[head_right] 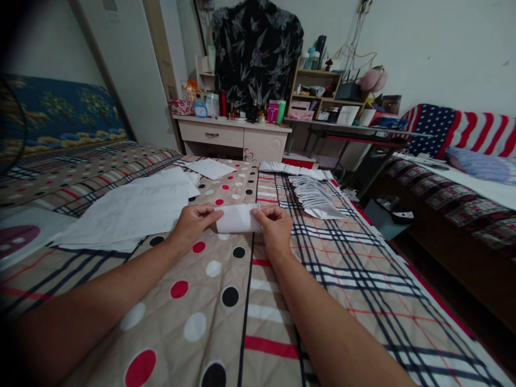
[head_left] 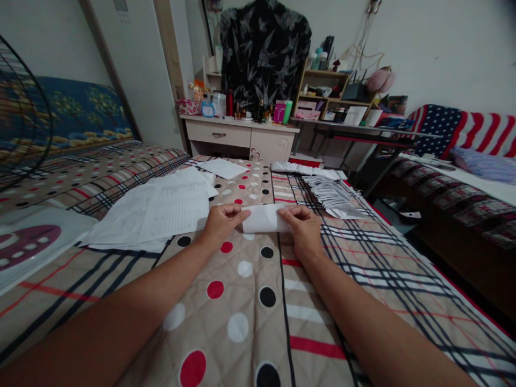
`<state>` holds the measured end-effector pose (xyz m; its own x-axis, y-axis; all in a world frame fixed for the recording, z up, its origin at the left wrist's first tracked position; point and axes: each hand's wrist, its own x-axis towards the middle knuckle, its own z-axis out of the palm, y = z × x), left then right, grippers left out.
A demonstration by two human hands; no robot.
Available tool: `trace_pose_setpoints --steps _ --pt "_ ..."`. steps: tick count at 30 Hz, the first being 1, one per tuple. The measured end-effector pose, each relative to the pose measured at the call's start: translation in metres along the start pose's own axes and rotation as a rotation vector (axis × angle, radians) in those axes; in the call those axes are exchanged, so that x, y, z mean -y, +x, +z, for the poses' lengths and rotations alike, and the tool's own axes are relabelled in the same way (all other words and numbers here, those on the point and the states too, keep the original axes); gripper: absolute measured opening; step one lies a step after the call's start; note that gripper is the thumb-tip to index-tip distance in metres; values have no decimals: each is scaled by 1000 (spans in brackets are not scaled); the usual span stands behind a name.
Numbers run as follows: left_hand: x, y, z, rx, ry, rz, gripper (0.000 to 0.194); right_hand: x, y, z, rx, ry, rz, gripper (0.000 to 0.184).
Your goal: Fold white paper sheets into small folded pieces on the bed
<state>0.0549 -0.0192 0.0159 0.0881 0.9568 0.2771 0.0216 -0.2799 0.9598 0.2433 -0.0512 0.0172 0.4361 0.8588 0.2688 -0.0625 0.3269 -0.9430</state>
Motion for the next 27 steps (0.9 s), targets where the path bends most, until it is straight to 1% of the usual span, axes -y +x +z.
trace_pose_setpoints --steps 4,10,16,19,22,27 --pt "5 1 -1 -33 11 52 24 0 1 -1 -20 -9 -18 29" --pt "6 3 -1 -100 -45 24 23 -1 1 0 -16 48 -10 28" --pt "6 3 0 -118 -64 -1 23 0 1 1 -14 26 -13 30" --pt "7 2 0 -106 -92 -13 24 0 2 0 -17 17 -22 30" --pt "7 1 0 -87 -95 -5 23 -1 2 0 -17 19 -27 29" --pt "9 2 -1 -99 -81 10 20 -1 2 0 -24 51 -12 28"
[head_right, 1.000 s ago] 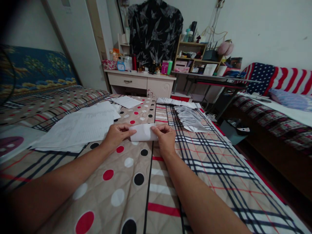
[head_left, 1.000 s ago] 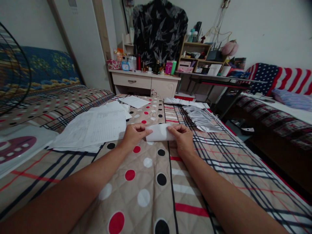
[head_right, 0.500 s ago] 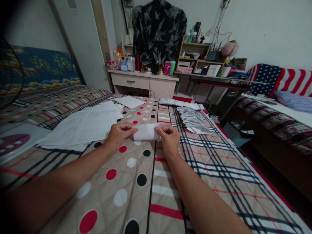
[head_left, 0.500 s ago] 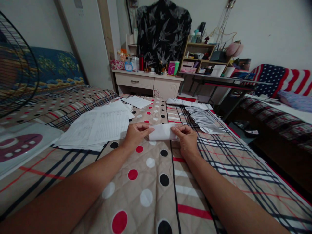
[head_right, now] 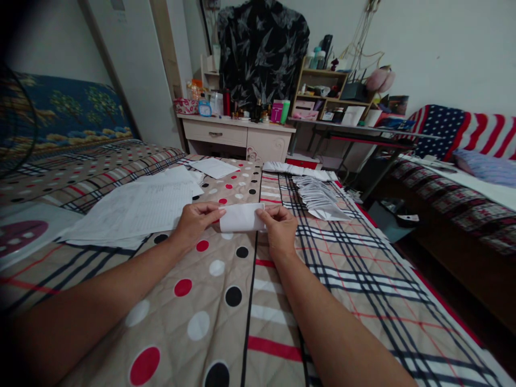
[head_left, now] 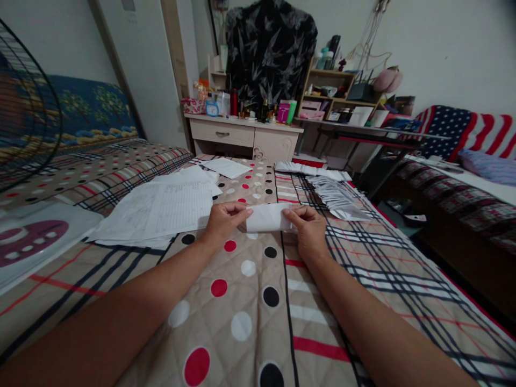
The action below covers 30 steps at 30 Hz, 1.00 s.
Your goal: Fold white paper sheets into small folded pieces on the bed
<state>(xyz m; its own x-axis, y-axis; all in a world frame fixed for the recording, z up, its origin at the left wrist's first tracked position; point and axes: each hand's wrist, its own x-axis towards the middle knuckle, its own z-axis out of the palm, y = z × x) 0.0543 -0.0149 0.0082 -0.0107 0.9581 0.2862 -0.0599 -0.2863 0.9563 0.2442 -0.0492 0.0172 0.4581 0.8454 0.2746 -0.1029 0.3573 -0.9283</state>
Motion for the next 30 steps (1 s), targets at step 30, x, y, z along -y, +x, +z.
trace_pose_setpoints --steps 30 --pt "-7 -1 1 -40 -10 -24 18 5 -3 -1 57 -47 -73 27"
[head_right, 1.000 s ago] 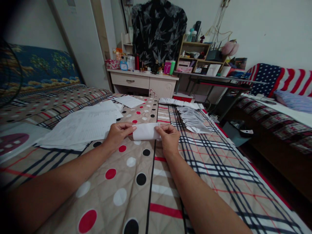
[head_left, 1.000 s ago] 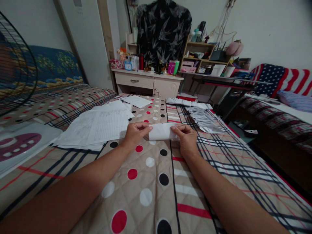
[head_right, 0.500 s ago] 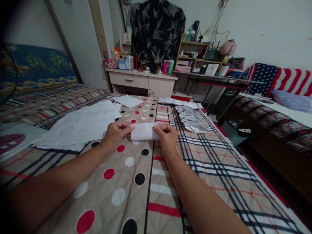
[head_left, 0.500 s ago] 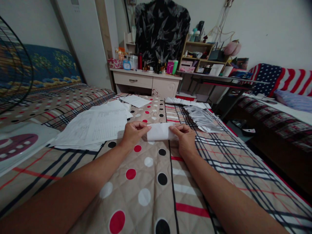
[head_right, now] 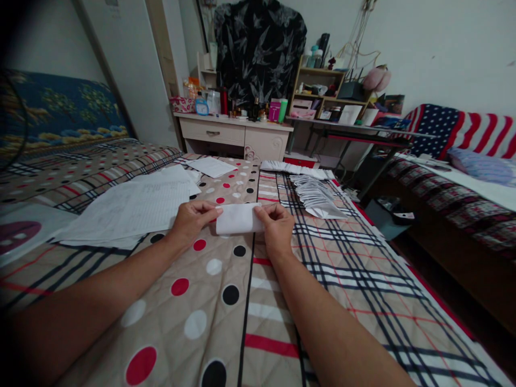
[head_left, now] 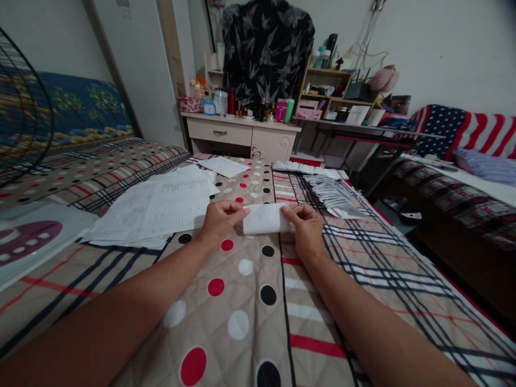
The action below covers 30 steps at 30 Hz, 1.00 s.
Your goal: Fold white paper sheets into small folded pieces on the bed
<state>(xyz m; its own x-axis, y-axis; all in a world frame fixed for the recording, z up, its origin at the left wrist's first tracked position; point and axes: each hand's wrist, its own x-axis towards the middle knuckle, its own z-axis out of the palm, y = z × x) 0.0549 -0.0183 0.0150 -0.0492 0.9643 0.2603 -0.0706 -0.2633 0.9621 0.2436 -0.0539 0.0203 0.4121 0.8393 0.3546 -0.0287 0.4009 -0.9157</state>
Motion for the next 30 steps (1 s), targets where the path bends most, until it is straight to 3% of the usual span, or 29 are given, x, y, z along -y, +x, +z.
trace_pose_setpoints --steps 9,19,24,30 --pt "8 2 -2 30 2 12 21 0 0 0 -17 -25 -14 27" --pt "2 0 0 54 10 -7 25 -5 3 1 -66 44 26 32" --pt "1 0 0 56 -14 -24 23 -4 2 2 -29 68 39 36" --pt "0 1 -1 61 276 54 14 -13 6 1 79 -134 101 34"
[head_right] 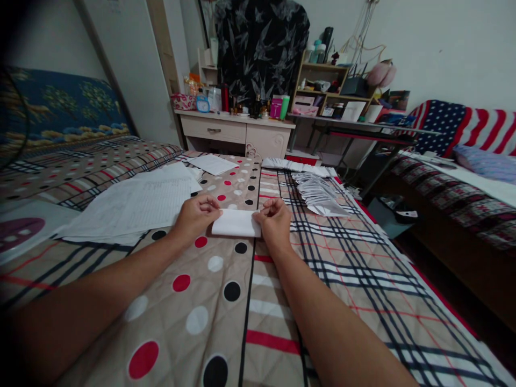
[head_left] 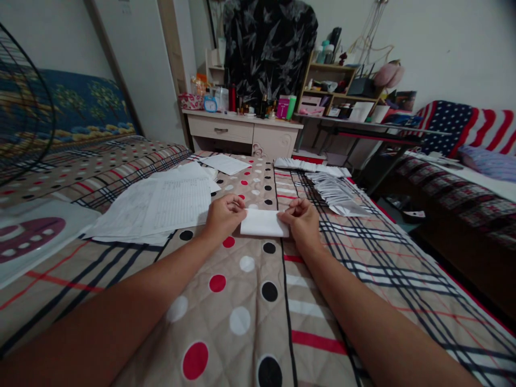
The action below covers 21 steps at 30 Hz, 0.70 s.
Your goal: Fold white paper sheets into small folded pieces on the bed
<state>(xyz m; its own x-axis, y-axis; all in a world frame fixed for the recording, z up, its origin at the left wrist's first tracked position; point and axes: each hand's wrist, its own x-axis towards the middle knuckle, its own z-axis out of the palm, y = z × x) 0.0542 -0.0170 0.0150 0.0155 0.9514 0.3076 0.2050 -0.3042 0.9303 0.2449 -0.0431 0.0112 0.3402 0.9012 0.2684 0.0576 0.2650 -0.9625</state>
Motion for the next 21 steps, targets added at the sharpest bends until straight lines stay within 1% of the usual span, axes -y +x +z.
trace_pose_setpoints --steps 2,5,6,8,12,15,17,19,21 --pt "1 1 0 32 188 79 11 -4 4 -1 55 -220 -30 29" --pt "2 1 2 85 450 179 13 -4 7 -1 135 -606 -118 21" --pt "2 1 3 102 521 207 14 -3 7 -1 161 -703 -137 19" --pt "0 -2 4 141 639 261 15 1 6 0 186 -826 -149 16" --pt "-4 -7 7 214 844 357 17 6 2 2 206 -936 -175 14" --pt "-6 -10 10 199 944 430 17 5 0 2 218 -970 -207 15" --pt "-6 -10 11 187 970 509 20 4 -1 3 223 -979 -216 14" --pt "-5 -9 12 239 970 578 23 3 -1 3 225 -979 -217 14" --pt "-3 -7 11 333 942 593 22 3 -1 3 224 -974 -214 14"
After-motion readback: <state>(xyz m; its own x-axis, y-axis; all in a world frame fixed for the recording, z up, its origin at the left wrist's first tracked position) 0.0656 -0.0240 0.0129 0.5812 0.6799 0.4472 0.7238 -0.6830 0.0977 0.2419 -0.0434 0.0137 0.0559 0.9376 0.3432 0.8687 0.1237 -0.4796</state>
